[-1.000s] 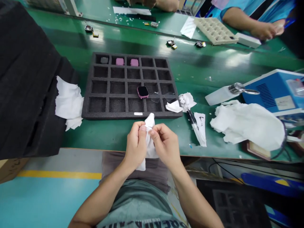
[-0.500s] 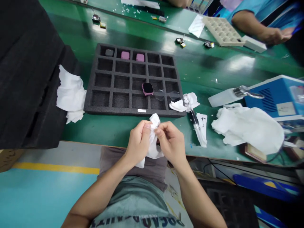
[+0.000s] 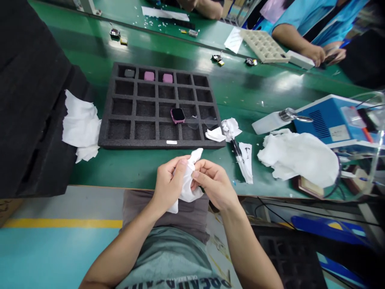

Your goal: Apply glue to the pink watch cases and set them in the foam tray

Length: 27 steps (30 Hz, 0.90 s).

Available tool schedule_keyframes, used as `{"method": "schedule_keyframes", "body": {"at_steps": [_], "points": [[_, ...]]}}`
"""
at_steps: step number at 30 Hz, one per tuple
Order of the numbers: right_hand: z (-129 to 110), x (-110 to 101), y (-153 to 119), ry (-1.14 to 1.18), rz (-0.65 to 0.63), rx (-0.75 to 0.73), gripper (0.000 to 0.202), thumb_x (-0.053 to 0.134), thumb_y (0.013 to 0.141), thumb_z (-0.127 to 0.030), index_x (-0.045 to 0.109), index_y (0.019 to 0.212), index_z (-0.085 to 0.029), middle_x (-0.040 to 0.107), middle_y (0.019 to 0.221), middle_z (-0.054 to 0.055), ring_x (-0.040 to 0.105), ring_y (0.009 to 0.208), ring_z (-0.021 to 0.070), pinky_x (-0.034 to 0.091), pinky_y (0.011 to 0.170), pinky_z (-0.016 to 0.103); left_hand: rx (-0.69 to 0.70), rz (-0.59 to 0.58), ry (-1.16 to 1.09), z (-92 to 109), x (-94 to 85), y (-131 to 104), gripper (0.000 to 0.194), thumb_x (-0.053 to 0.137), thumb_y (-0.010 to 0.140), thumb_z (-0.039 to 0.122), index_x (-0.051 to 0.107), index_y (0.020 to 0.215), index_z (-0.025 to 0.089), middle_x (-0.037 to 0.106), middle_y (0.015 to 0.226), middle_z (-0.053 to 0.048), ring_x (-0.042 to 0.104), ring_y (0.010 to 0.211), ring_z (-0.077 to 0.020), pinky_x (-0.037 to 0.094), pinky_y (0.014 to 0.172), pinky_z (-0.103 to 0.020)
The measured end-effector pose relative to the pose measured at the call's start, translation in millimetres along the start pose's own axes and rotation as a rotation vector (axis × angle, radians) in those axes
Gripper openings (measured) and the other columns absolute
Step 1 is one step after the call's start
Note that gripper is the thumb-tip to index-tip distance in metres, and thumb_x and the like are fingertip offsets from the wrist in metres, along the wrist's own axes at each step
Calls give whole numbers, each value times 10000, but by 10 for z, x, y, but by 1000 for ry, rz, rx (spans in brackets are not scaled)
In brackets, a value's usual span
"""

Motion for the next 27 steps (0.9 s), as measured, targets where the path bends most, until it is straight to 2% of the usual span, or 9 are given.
{"method": "schedule_keyframes", "body": {"at_steps": [12,22,27], "points": [[-9,-31,-9,28,9,5,298,912,727,-326,734,912,-175,740,674,-14,683,528,106,595,543,213,24,-35,51,6,-11,-13,390,544,1024,424,798,1093,136,795,870,-56,656,716,-171,479,633,-265],[-40,-49,-34,39,0,37,302,940,686,-325,735,858,-184,739,654,-14,683,512,112,610,529,229,71,-67,106,-6,-3,-53,388,519,1047,407,789,1164,155,783,844,-40,633,681,-152,467,629,-261],[-30,-22,-45,121,-27,76,299,946,676,-324,726,825,-187,737,629,-18,680,491,113,613,513,225,122,-88,124,-10,-26,-71,378,507,1054,378,777,1160,136,783,827,-41,629,649,-140,474,620,-259]]}}
Point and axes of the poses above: each hand's wrist, its own y-axis towards the middle knuckle, its own x-axis out of the palm, z = x × y, the point moved 2 cm from there along y, towards the middle knuckle
